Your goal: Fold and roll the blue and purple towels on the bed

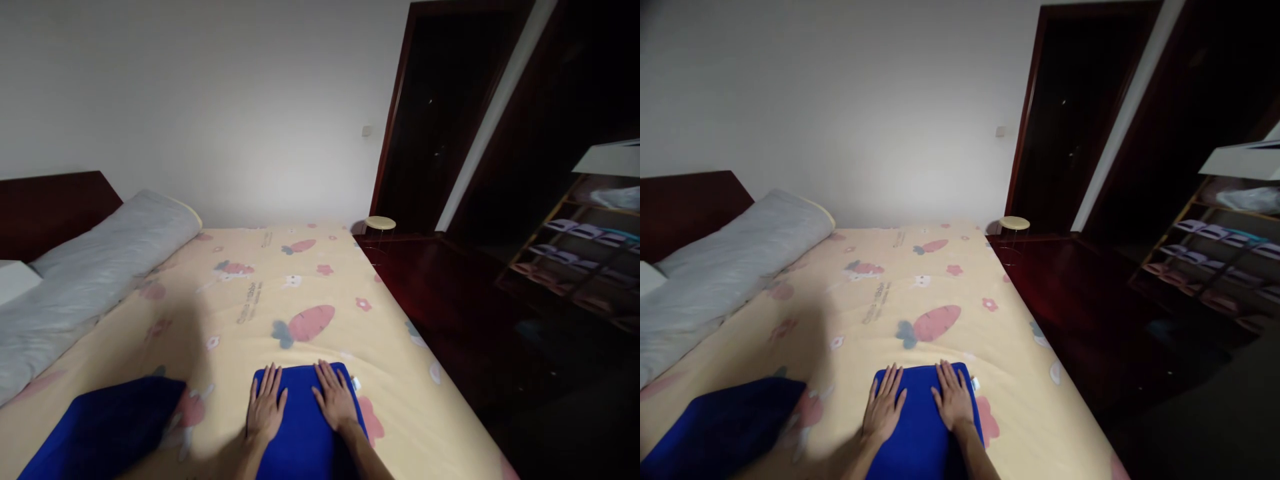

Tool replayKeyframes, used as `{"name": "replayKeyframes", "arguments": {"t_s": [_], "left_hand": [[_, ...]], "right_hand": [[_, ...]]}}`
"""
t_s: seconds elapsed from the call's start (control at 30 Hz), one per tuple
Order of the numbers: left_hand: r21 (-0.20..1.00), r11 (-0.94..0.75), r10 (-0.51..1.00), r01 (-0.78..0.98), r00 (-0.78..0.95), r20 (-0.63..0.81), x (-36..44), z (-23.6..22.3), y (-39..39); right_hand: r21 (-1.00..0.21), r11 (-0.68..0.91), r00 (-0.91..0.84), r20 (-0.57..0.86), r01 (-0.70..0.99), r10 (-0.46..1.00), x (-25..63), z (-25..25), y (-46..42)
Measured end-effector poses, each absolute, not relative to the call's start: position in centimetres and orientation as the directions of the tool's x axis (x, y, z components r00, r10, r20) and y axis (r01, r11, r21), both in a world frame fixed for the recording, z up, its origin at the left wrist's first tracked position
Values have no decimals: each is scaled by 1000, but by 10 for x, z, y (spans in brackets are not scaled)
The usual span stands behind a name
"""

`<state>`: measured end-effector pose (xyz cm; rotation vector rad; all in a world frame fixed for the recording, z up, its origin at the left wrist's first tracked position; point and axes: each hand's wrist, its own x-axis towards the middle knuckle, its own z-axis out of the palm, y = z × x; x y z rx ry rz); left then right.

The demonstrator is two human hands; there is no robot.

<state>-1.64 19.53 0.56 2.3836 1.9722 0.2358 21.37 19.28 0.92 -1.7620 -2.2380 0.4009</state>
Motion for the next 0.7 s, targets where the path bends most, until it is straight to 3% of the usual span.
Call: {"name": "replayKeyframes", "arguments": {"t_s": [0.1,0.27,0.5,0.6,0.7], "left_hand": [[104,-60,995,993,50,90,-34,6,195],[95,43,995,995,-51,81,-37,1,195],[90,109,985,990,-96,-140,-32,32,203],[76,87,996,993,-85,-29,-12,36,190],[132,-87,995,987,81,54,18,21,163]], "right_hand": [[-331,100,-94,33,938,995,243,3,192],[-279,77,-59,75,957,995,257,-18,191],[-237,110,-84,116,965,990,261,-14,208],[-264,156,-116,163,952,980,243,-6,197],[-306,341,-290,201,889,936,212,-12,167]]}}
